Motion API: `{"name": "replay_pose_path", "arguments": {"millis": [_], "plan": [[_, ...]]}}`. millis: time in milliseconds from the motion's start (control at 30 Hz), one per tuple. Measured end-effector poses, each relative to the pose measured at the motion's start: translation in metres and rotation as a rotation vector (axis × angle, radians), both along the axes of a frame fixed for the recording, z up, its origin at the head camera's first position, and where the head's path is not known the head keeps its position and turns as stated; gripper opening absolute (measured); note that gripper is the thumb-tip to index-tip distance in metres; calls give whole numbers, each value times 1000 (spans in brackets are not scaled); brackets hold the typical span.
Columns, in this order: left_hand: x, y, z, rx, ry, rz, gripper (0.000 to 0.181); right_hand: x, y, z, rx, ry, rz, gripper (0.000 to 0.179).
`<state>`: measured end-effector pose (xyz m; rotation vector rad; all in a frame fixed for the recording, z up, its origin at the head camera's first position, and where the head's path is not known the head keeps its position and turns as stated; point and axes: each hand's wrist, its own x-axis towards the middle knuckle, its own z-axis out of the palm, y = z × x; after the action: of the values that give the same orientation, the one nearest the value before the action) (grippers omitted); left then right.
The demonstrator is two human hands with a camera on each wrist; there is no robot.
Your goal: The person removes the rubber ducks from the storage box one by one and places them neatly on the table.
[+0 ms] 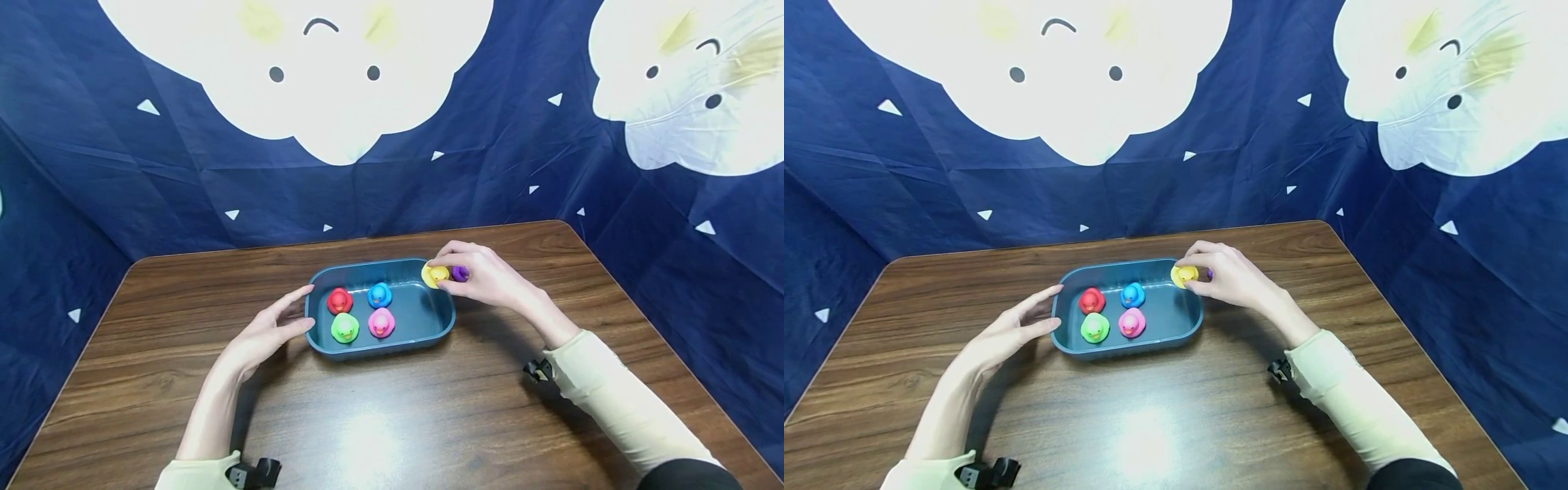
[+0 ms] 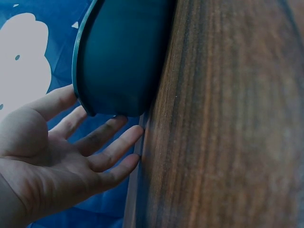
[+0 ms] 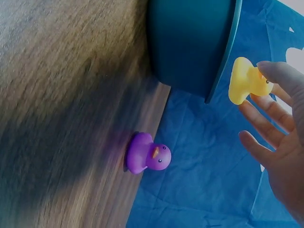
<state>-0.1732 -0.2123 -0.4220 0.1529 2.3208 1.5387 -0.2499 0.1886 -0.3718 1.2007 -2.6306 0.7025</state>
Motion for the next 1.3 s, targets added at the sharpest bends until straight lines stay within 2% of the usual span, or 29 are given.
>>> {"name": "replay_pose_path", "arguments": {"millis": [800, 1300], "plan": [[1, 0, 1, 3, 2, -5, 71, -9, 21, -4, -43, 10, -44, 29], [1, 0, 0, 9, 16, -5, 71, -16, 41, -13, -51, -11, -123, 30]]}}
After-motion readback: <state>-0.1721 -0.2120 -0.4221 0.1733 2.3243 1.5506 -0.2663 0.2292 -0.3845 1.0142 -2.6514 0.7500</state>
